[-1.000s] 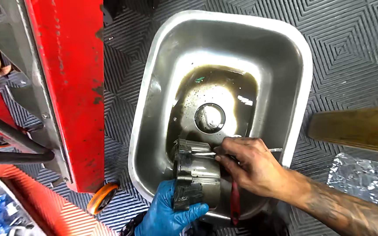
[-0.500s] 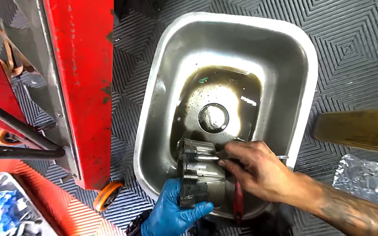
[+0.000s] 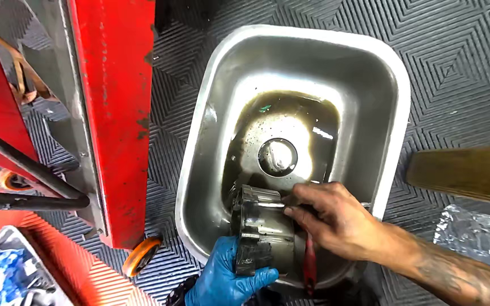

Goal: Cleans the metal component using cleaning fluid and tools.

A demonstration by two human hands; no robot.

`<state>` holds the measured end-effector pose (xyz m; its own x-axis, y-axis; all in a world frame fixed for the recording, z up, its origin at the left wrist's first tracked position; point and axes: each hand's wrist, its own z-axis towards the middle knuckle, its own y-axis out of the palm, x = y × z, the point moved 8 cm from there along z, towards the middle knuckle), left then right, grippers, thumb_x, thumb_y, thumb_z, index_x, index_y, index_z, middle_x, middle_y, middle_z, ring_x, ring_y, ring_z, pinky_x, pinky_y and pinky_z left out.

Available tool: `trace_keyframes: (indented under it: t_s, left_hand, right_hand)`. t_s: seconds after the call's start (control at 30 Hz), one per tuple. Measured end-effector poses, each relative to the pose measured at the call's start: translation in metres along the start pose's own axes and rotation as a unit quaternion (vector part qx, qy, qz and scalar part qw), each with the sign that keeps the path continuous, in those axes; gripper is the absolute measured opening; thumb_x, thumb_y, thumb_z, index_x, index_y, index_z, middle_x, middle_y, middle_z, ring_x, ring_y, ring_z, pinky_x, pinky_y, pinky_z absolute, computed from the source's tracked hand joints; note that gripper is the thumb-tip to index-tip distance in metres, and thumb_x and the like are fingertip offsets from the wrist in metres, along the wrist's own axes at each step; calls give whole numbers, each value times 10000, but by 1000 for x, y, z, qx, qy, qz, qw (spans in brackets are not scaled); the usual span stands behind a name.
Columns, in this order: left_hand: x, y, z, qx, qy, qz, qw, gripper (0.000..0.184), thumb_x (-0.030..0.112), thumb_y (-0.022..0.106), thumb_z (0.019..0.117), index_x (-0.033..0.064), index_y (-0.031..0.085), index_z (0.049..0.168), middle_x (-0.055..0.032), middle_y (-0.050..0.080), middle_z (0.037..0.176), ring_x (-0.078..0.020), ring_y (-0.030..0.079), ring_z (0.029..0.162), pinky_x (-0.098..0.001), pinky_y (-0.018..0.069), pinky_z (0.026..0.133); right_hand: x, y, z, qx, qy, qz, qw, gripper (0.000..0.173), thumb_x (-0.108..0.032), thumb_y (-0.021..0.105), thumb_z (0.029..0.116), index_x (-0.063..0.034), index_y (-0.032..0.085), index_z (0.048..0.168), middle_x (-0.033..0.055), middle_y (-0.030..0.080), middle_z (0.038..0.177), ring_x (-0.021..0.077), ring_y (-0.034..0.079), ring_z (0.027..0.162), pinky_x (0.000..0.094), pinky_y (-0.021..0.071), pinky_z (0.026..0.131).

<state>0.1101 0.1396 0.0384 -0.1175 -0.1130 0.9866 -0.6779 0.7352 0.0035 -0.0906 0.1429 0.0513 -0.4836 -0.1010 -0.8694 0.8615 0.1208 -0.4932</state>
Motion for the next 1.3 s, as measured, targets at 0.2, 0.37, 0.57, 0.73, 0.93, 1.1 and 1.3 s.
trace_keyframes:
  t_s: [0.2,0.37,0.57,0.73,0.93,1.1,1.3]
  left_hand:
    - [-1,0,-1,1,-11,2,1000,301,169,853,841,125,714,1104,46,766,1035,-49,728,967,-253,625,881]
    - [1,1,-1,-4,-3,14,1000,312,182,852,845,135,708,1118,57,764,1041,-39,723,975,-245,619,891]
    - [-1,1,0,-1,-11,5,1000,331,168,859,833,136,709,1126,47,768,1046,-56,730,971,-260,624,889]
    - [0,0,0,2,-11,-8,1000,338,149,856,832,137,711,1137,42,768,1061,-66,733,981,-268,627,894]
    - [1,-3,2,19,-18,-19,999,361,146,861,822,164,710,1149,52,766,1072,-68,732,987,-274,625,900]
    - [1,-3,3,22,-24,-22,999,347,133,861,819,155,717,1133,46,769,1064,-71,734,979,-275,625,899]
    - [2,-3,4,24,-23,-29,999,342,117,861,815,146,720,1126,38,771,1054,-76,736,974,-279,628,891]
  right_hand:
    - [-5,4,-1,0,-27,-43,999,155,-240,585,1005,-177,671,892,-86,590,738,32,585,661,244,498,565]
    - [-4,7,-3,-4,-15,-43,999,154,-233,581,1008,-175,654,885,-80,589,740,39,586,665,248,504,572]
    - [-6,7,-1,-5,-4,-52,999,146,-239,588,999,-184,642,876,-80,581,726,46,585,652,267,502,558]
    - [-10,8,2,-19,-25,-43,999,148,-237,587,1005,-177,670,897,-77,593,736,45,586,652,257,498,563]
    - [-21,10,0,59,-57,-166,983,118,-166,591,950,-150,703,920,-10,629,805,138,625,720,304,511,577]
    - [-26,14,-3,78,-35,-177,981,123,-158,585,940,-160,707,953,-8,645,828,146,627,720,307,505,560]
    - [-26,13,0,63,-81,-193,976,124,-133,597,891,-162,703,949,0,642,820,162,629,732,313,501,559]
